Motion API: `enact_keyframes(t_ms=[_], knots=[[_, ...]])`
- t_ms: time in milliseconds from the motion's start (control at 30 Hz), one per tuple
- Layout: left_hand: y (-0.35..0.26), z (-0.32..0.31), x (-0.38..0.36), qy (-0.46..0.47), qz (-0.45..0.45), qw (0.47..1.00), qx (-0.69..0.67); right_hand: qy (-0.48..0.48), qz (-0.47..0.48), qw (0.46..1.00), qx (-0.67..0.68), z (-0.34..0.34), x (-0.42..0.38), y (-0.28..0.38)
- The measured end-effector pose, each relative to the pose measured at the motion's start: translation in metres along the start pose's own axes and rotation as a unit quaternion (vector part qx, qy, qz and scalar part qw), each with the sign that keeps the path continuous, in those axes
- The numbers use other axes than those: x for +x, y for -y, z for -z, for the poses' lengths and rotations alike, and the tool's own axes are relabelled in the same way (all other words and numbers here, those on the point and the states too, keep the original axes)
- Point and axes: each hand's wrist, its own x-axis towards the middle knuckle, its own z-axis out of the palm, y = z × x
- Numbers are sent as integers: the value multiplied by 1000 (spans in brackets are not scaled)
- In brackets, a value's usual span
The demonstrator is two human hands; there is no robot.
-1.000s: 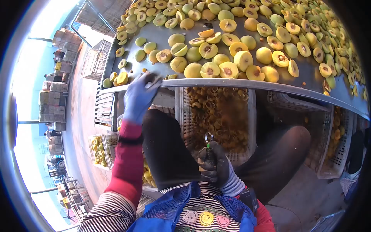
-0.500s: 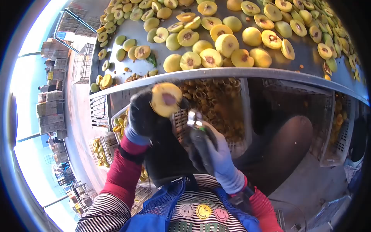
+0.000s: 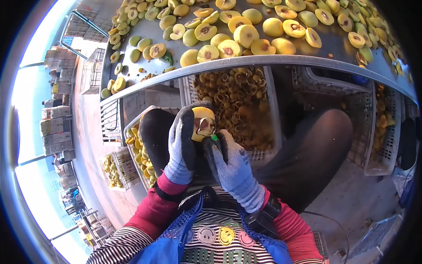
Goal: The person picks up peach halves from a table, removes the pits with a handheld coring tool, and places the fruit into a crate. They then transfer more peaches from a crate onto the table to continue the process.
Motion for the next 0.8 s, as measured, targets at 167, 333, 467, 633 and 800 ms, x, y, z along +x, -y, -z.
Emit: enact_keyframes(t_ms=[167, 333, 467, 633, 800], knots=[[0, -13, -11, -20, -19, 999, 24, -49, -6, 997, 51, -3, -9, -24], [0, -14, -12, -21, -29, 999, 24, 28, -97, 993, 59, 11, -8, -7], [-3, -12, -16, -60, -16, 998, -4, -13, 98, 987, -126, 10, -12, -21], [-9, -12, -21, -47, -29, 998, 9, 6, -125, 952, 281, 37, -13, -46], [-1, -16, -18, -31, -27, 999, 13, 0, 139, 981, -138, 20, -20, -5]])
